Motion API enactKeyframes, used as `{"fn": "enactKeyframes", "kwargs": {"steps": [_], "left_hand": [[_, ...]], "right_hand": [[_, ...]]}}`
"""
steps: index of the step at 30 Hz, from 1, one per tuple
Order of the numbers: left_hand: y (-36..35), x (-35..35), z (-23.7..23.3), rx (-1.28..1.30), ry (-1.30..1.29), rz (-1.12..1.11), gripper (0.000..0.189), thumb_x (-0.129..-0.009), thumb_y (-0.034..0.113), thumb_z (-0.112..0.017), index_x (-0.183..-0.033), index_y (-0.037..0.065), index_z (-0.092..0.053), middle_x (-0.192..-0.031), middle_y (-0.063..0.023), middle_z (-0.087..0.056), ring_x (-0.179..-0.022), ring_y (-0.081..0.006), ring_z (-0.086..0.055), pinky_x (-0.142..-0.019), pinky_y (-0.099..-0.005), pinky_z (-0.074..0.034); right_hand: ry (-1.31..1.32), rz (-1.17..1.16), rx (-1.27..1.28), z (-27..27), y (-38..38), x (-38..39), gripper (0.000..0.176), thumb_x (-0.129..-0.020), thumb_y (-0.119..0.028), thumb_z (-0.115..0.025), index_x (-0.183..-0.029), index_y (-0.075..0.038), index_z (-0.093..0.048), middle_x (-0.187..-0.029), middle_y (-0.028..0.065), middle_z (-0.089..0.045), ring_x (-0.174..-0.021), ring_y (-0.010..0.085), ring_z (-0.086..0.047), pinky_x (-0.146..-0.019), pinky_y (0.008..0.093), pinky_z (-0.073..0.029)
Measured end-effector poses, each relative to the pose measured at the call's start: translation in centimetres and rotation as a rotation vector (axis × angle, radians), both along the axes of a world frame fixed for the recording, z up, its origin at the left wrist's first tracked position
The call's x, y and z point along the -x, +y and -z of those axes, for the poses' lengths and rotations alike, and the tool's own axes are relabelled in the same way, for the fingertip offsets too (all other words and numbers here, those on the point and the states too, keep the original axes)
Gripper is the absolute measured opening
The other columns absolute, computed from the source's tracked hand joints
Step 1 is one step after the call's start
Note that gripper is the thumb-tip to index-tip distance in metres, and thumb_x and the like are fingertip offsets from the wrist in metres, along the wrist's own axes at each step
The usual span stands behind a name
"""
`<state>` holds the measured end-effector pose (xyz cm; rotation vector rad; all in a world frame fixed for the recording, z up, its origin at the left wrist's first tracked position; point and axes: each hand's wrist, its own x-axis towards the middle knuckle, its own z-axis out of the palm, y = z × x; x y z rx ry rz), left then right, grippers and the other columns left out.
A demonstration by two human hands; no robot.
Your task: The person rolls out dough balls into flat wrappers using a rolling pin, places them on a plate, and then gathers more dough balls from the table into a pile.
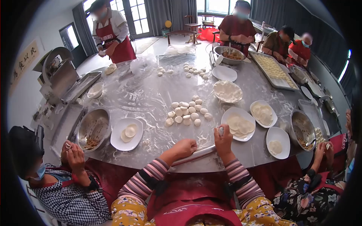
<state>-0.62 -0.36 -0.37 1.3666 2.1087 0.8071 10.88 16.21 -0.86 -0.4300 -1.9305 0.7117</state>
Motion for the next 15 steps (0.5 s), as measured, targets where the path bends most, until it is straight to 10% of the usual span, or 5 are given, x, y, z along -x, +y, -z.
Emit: {"fn": "enactKeyframes", "kwargs": {"steps": [11, 15], "left_hand": [[-0.7, -0.4, -0.3, 0.024, -0.130, 0.065, 0.014, -0.079, 0.012, -0.060, -0.086, -0.001, -0.062, -0.077, -0.0189, -0.063, -0.072, -0.0256, -0.062, -0.067, -0.0356, -0.048], [0.4, -0.2, -0.4, 0.020, -0.026, 0.013, 0.017, -0.082, 0.015, -0.058, -0.087, 0.000, -0.062, -0.083, -0.0215, -0.063, -0.078, -0.0371, -0.061, -0.069, -0.0416, -0.047]], "right_hand": [[0.029, -0.006, 0.057, 0.4, -0.7, -2.9, 0.021, -0.080, -0.008, -0.065, -0.094, -0.005, -0.049, -0.072, 0.0195, -0.058, -0.062, 0.0413, -0.057, -0.053, 0.0419, -0.045], [0.032, 0.037, 0.004, 0.4, 0.2, 0.2, 0.022, -0.079, -0.007, -0.066, -0.092, -0.005, -0.049, -0.068, 0.0184, -0.055, -0.059, 0.0370, -0.058, -0.051, 0.0400, -0.044]]}}
